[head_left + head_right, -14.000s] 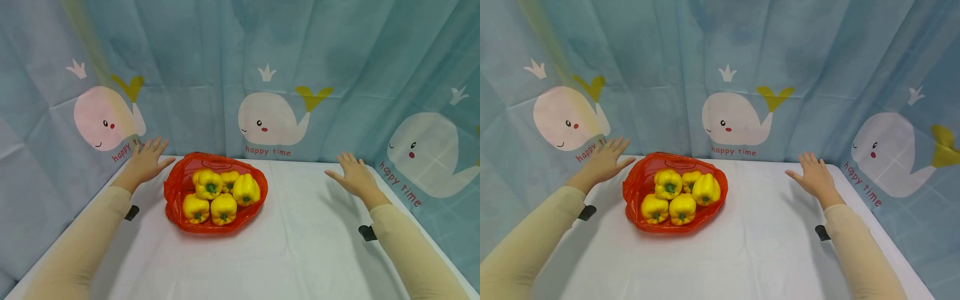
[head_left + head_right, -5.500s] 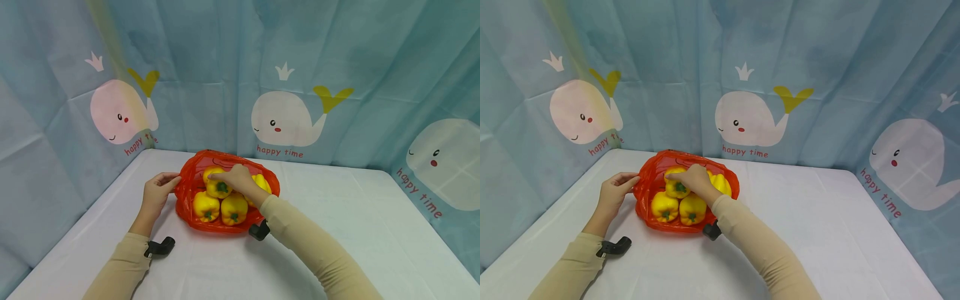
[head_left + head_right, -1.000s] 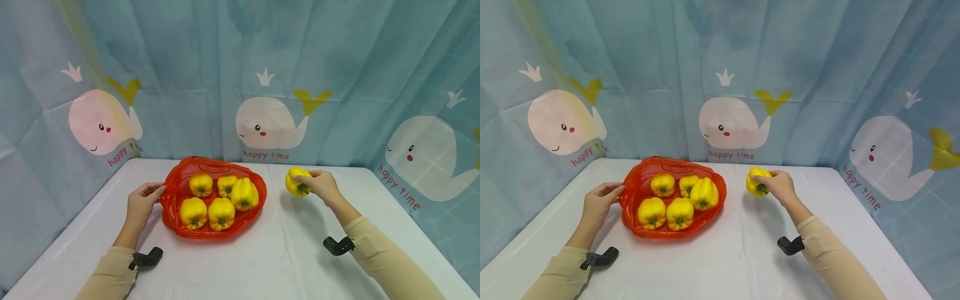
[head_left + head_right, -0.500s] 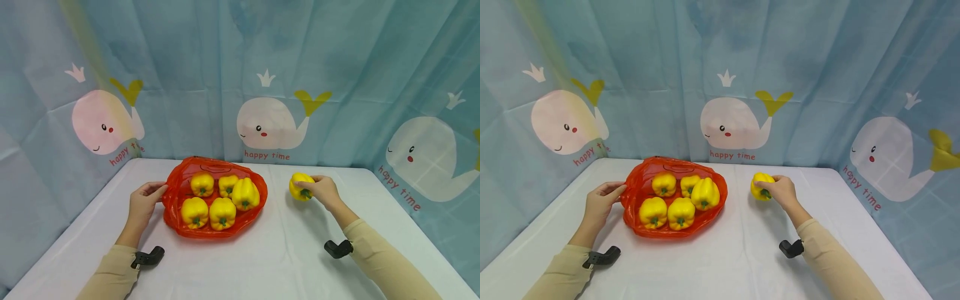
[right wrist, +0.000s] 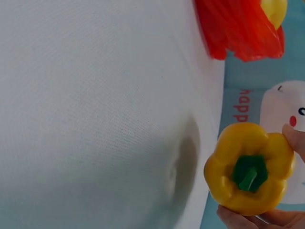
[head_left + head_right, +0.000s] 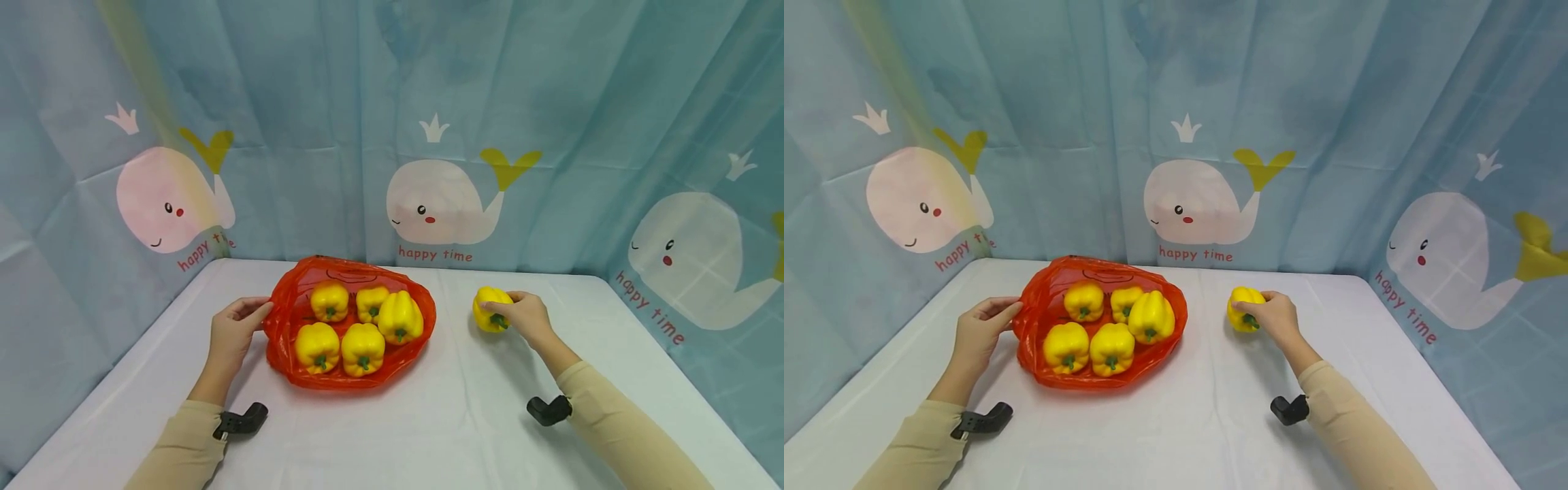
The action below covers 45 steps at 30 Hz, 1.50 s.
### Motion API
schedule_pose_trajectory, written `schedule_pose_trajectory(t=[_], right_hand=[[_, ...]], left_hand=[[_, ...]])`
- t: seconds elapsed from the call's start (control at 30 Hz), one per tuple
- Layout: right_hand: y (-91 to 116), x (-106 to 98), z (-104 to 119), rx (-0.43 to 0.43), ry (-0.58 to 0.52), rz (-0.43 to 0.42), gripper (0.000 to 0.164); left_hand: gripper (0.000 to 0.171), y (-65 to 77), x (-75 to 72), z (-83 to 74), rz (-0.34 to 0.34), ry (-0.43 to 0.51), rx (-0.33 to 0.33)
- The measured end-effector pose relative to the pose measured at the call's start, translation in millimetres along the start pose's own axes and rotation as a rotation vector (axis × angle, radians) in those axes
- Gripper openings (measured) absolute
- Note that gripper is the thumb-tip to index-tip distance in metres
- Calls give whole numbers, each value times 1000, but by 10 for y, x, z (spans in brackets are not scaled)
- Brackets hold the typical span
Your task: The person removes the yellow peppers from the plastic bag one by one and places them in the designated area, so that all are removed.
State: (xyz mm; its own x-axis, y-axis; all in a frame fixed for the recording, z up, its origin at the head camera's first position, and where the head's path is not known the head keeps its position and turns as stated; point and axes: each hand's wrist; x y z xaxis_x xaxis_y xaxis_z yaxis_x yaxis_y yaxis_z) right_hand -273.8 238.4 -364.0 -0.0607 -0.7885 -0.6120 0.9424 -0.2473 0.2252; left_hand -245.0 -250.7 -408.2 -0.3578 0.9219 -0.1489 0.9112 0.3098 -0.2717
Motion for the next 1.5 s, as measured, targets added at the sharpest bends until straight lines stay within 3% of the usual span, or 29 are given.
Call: schedule_pose_trajectory(t=[0.23, 0.73, 0.97, 1.5], right_hand=[[-17, 52, -26, -25, 15, 2, 83], [-13, 80, -58, -28, 28, -14, 83], [-10, 80, -52, -22, 30, -13, 84], [-31, 80, -85, -30, 67, 1, 90]], left_hand=[[35, -9, -22, -9, 4, -23, 24], [28, -27, -1, 2, -11, 21, 41], [37, -33, -3, -32, -4, 9, 30], [37, -21, 15, -22, -4, 21, 3]])
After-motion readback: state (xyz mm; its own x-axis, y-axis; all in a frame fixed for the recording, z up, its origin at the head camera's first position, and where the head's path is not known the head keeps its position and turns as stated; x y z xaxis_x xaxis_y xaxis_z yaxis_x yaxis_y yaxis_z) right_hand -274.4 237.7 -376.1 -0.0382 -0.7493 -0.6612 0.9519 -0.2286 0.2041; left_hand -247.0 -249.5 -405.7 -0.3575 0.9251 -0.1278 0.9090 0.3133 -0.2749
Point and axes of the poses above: each hand's wrist, its own y-axis away from the middle knuckle, its own x-axis out of the palm, z = x × y, and after that the axes turned 7 degrees about x, right-handed
